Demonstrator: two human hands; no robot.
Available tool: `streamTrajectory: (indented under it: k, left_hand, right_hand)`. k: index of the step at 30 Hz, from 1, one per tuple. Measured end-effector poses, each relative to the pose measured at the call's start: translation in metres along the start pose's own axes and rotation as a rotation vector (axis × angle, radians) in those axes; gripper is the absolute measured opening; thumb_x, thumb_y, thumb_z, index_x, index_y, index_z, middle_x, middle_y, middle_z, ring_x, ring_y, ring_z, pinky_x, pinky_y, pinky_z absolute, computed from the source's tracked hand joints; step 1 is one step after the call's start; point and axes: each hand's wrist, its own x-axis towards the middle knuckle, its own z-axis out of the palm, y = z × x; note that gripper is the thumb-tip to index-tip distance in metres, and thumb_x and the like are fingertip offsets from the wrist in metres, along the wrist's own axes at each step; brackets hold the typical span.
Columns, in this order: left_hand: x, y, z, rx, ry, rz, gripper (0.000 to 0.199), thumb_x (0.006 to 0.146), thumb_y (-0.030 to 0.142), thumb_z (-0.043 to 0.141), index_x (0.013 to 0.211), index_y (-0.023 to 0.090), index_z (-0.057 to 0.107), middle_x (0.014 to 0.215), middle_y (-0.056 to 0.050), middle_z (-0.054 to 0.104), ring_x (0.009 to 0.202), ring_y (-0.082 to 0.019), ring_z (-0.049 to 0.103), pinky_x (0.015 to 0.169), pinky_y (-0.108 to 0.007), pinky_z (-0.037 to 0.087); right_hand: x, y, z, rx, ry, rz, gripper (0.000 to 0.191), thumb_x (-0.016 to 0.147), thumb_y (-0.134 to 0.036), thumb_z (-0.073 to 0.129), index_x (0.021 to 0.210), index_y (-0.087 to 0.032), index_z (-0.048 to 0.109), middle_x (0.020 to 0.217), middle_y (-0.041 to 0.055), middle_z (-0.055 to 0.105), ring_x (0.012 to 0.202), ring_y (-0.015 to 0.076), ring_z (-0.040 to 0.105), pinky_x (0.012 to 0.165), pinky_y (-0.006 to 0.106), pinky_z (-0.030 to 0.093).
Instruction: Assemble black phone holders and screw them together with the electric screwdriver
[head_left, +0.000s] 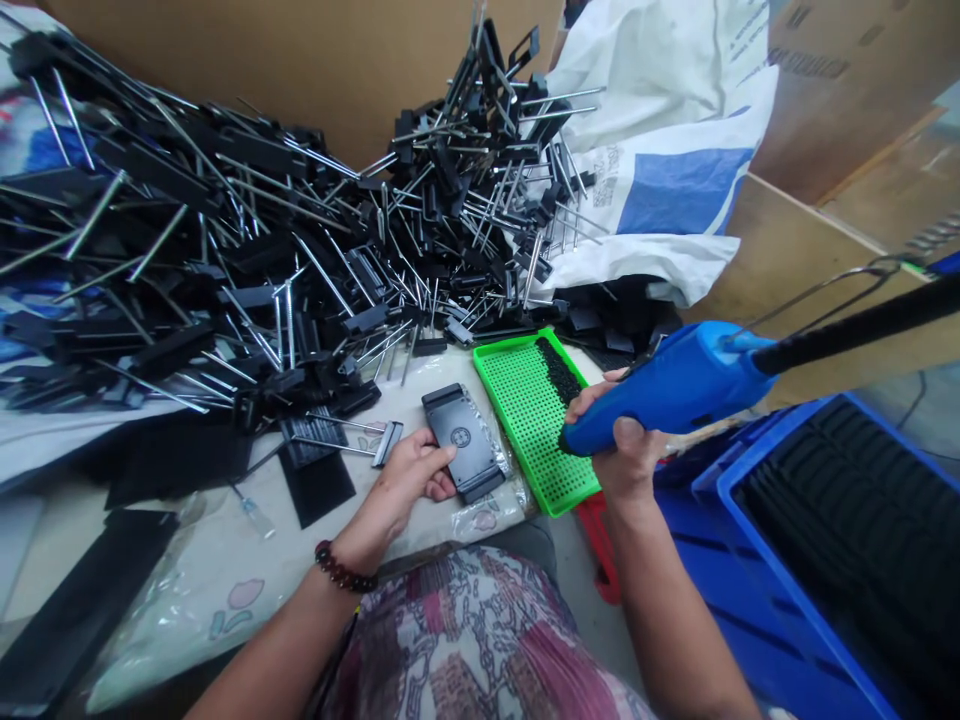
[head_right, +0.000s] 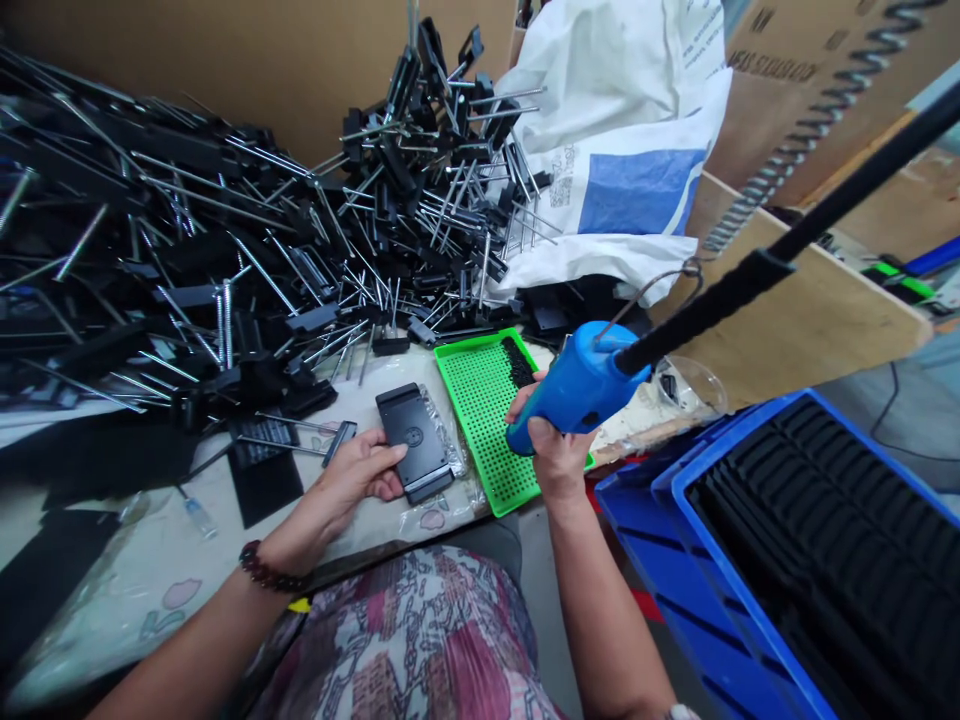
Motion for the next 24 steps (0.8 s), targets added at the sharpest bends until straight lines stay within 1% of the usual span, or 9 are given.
streamTrajectory:
  k: [3,6,9,12,15,17,21,24]
  left_hand:
    - [0.001,-0.002,0.000,0.004,0.006,0.009,0.039,0.064,0.040,0.074,0.084,0.016,0.051,0.051,0.000,0.063,0.041,-0.010,0.057,0.039,-0.016,0.044]
    - [0.002,-0.002,0.001,0.004,-0.001,0.024,0.039,0.064,0.041,0.074,0.085,0.016,0.051,0.051,0.000,0.063,0.042,-0.010,0.057,0.039,-0.016,0.044]
    - [0.004,-0.003,0.002,-0.020,-0.007,0.019,0.040,0.064,0.041,0.074,0.085,0.016,0.050,0.052,0.001,0.062,0.041,-0.010,0.057,0.038,-0.016,0.043]
    - [0.006,-0.004,0.004,-0.035,-0.005,0.023,0.039,0.065,0.039,0.072,0.085,0.016,0.050,0.051,0.001,0.062,0.041,-0.011,0.057,0.038,-0.016,0.043]
    - [0.006,-0.006,0.005,-0.036,-0.007,0.036,0.034,0.068,0.037,0.070,0.085,0.016,0.050,0.051,0.000,0.061,0.041,-0.011,0.057,0.039,-0.017,0.044]
    - [0.006,-0.008,0.005,-0.039,-0.008,0.047,0.031,0.070,0.037,0.069,0.084,0.016,0.050,0.052,0.000,0.062,0.041,-0.011,0.058,0.039,-0.018,0.044]
    - [0.006,-0.009,0.005,-0.023,-0.007,0.070,0.028,0.072,0.037,0.066,0.084,0.016,0.051,0.051,0.000,0.062,0.041,-0.012,0.057,0.040,-0.019,0.044]
    - [0.005,-0.007,0.005,0.005,-0.005,0.069,0.023,0.075,0.033,0.063,0.084,0.017,0.050,0.049,0.001,0.061,0.039,-0.013,0.057,0.038,-0.019,0.043]
  right_hand:
    - [0.001,0.002,0.000,-0.028,0.017,-0.023,0.043,0.071,-0.050,0.071,0.101,-0.024,0.054,0.067,-0.0030,0.063,0.054,0.0177,0.057,0.052,0.032,0.045]
    - [0.003,-0.002,0.002,-0.043,0.034,-0.045,0.044,0.071,-0.048,0.072,0.103,-0.022,0.055,0.066,-0.0026,0.063,0.053,0.0179,0.058,0.052,0.032,0.045]
    - [0.005,-0.013,0.007,-0.020,0.039,-0.075,0.048,0.070,-0.047,0.072,0.107,-0.020,0.056,0.066,-0.0019,0.064,0.053,0.0184,0.057,0.052,0.033,0.045]
    - [0.006,-0.026,0.016,0.007,0.035,-0.119,0.045,0.072,-0.047,0.068,0.105,-0.019,0.056,0.065,-0.0017,0.063,0.053,0.0189,0.057,0.054,0.033,0.045]
    - [0.003,-0.033,0.032,0.063,-0.018,-0.119,0.044,0.076,-0.051,0.064,0.105,-0.020,0.055,0.066,-0.0017,0.062,0.056,0.0189,0.057,0.059,0.035,0.047]
    - [-0.002,-0.033,0.045,0.116,-0.077,-0.095,0.046,0.076,-0.055,0.064,0.106,-0.022,0.054,0.068,-0.0017,0.062,0.056,0.0185,0.057,0.059,0.035,0.047]
    - [-0.015,-0.028,0.069,0.167,-0.190,-0.009,0.051,0.072,-0.061,0.066,0.106,-0.025,0.052,0.068,-0.0025,0.061,0.054,0.0188,0.057,0.056,0.035,0.048]
    - [-0.024,-0.022,0.080,0.204,-0.255,0.009,0.053,0.073,-0.063,0.065,0.108,-0.025,0.052,0.069,-0.0029,0.061,0.055,0.0189,0.057,0.057,0.036,0.048]
